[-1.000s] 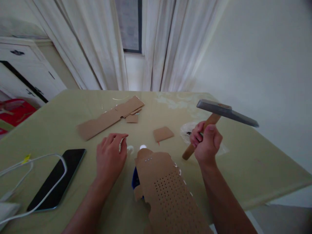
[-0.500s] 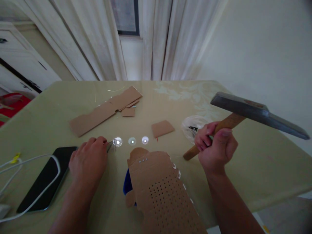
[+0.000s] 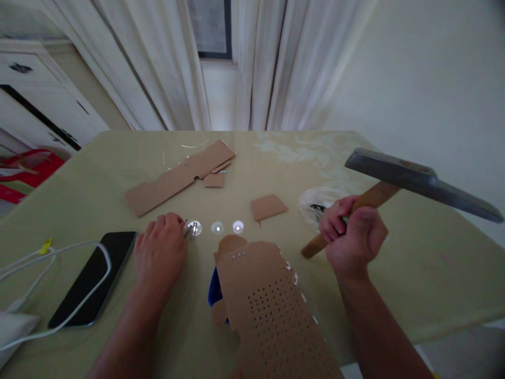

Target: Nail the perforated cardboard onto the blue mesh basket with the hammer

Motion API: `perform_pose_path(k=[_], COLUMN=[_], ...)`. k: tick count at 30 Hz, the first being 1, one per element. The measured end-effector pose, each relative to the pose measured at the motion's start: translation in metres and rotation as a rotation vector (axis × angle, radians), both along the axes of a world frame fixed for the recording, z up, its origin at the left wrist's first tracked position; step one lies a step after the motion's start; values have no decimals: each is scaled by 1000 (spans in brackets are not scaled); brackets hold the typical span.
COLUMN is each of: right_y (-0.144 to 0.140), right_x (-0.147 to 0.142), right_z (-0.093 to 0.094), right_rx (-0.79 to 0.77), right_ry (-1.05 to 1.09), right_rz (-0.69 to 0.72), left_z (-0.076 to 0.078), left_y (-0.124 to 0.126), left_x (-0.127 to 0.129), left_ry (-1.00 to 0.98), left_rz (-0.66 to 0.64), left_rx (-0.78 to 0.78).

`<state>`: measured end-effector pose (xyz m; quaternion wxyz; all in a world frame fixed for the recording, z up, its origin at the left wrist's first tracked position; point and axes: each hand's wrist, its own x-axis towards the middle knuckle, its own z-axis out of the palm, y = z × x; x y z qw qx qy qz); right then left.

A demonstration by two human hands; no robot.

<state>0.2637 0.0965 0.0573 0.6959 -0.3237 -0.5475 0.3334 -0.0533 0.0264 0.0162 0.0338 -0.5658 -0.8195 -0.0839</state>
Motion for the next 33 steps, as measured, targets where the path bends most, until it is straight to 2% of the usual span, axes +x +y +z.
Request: perform_pose_path(k=[3,6,10,16,20,26,31,33], right_y=[0,0,0,-2,-3,-1,0,0], right_x=[0,0,0,0,0,2,2,2], right_z=[0,-1,-2,-1,0,1,0,-1], right_rx=[-3,-1,-4,-33,-38,-9,11,8], right_ry=[-3,4,32,3,-7,29,41,42], right_rz=[-4,3,36,27,19,59,71,71], left_z=[6,13,19,26,27,27,22,20], left_y=[4,2,-11,-22,-22,-21,-21,-21], left_x=[8,25,50,63,64,66,65,65], left_ry=[-289,-641,-967,-1183,-1237,-1221,-1074,-989], left_rz=[-27,-148,-282,-372,-410,-421,-574,-598], left_rx=[232,511,708,684,617,557,493,456])
